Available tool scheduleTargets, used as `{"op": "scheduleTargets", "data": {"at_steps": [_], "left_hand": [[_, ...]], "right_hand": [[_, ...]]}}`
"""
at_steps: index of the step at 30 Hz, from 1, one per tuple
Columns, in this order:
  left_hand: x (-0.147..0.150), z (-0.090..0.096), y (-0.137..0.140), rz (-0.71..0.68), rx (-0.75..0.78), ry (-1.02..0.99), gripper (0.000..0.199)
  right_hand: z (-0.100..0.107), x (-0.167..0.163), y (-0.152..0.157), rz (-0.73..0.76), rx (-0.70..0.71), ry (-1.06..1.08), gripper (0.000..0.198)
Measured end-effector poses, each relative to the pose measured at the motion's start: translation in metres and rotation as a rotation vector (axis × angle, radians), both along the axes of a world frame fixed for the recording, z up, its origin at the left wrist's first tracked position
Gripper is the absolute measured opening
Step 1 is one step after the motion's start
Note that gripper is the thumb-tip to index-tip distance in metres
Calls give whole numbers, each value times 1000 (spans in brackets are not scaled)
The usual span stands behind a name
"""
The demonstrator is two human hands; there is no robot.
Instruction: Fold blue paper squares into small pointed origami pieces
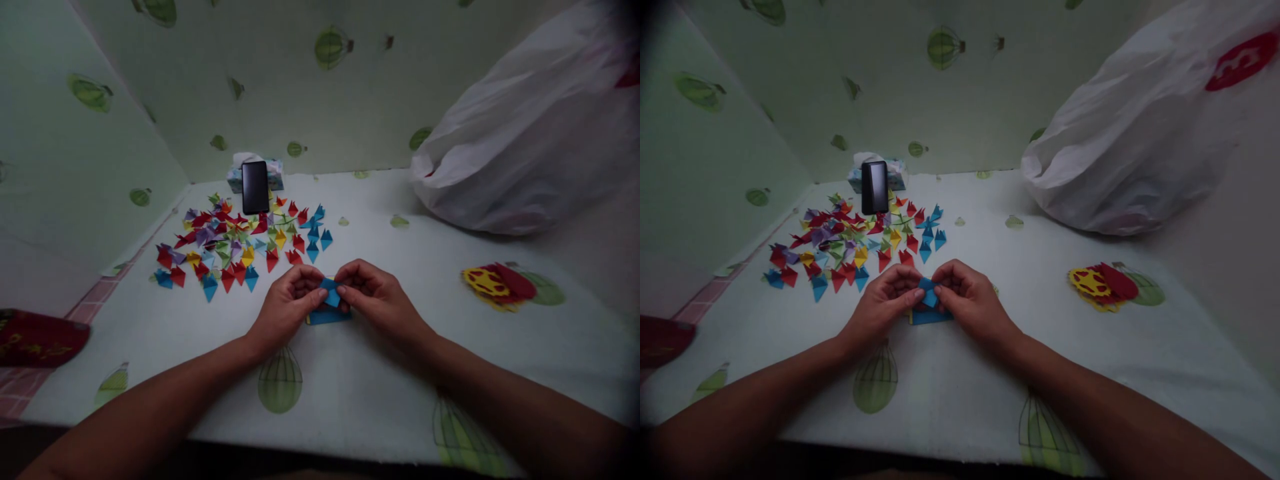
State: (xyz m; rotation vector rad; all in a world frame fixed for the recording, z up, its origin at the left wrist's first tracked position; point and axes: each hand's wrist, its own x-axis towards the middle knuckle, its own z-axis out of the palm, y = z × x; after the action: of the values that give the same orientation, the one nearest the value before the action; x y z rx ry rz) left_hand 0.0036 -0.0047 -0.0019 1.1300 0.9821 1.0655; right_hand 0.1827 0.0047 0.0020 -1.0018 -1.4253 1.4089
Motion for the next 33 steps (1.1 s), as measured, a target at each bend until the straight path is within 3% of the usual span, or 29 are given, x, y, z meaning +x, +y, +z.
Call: {"op": "scheduleTargets", "data": {"at_steps": [10, 33], "left_hand": [[1, 8, -1, 25, -75, -35, 22], [-2, 4, -5, 35, -8, -26, 6]], "right_hand": [[2, 0, -3, -4, -52, 58, 9], [2, -1, -8, 8, -100, 171, 2]]}}
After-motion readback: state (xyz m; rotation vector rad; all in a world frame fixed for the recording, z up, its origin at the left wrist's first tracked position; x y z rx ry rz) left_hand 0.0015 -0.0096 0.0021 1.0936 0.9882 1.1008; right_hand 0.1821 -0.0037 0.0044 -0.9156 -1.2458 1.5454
